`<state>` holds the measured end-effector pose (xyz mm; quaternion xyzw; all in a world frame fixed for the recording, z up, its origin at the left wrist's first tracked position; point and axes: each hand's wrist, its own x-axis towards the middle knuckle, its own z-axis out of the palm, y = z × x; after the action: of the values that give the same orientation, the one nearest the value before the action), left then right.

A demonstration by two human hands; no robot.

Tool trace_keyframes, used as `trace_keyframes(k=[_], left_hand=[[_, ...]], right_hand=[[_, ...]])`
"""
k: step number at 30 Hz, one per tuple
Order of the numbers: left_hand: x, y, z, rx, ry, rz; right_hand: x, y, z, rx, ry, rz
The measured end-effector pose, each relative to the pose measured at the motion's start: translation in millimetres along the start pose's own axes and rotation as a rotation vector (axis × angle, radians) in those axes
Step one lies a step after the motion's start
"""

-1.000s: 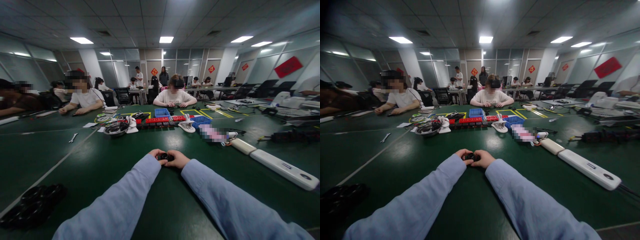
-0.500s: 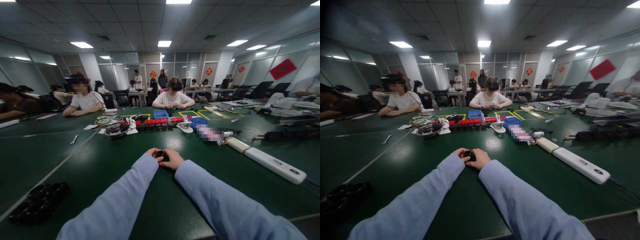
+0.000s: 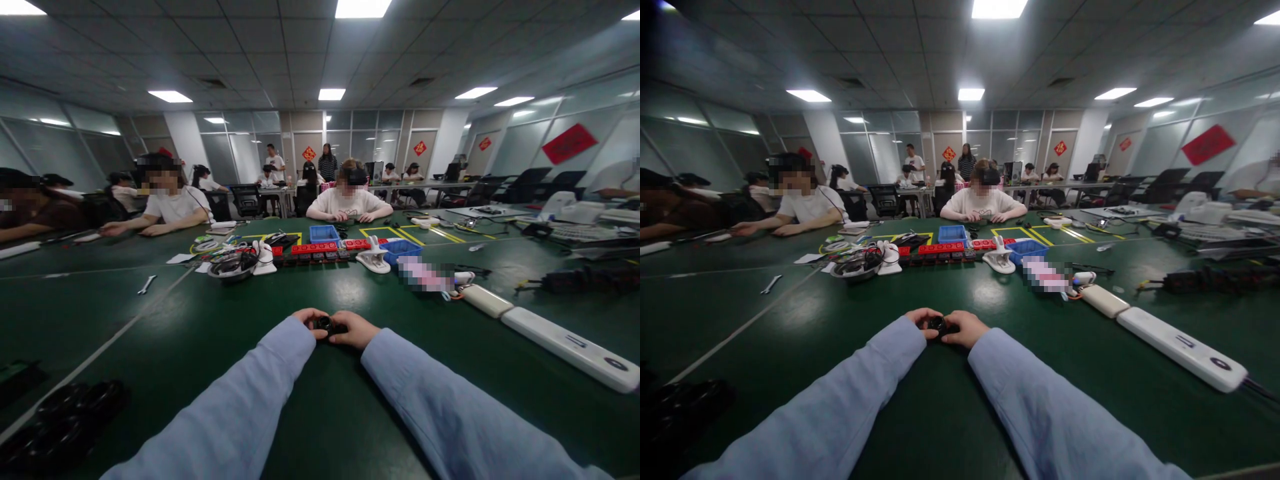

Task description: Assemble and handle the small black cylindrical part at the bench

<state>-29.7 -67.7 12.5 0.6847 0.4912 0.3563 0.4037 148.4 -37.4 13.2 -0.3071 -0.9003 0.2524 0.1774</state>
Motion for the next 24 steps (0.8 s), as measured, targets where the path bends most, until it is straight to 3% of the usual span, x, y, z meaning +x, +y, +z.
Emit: trace_keyframes(k=[8,16,20,24], left_hand=[[-0.8,2.4,1.5,-0.009,0.011,0.016],[-1.7,2.3,5.7,0.027,0.104,-0.002],[-4.1,6.5,15.5,0.106,0.246,-0.022],[-4.5,11.7,27.4,0.293,0.450,-0.053]], right_hand=[[-0.9,-4.3,-1.6,0.061,-0.002,0.044],[-0.6,-4.8,-0.9,0.143,-0.016,0.099],[-2.9,-8.8,2.4,0.070,0.045,0.173],[-3.3,-22.5,9.3,-0.177,0.185,0.307]])
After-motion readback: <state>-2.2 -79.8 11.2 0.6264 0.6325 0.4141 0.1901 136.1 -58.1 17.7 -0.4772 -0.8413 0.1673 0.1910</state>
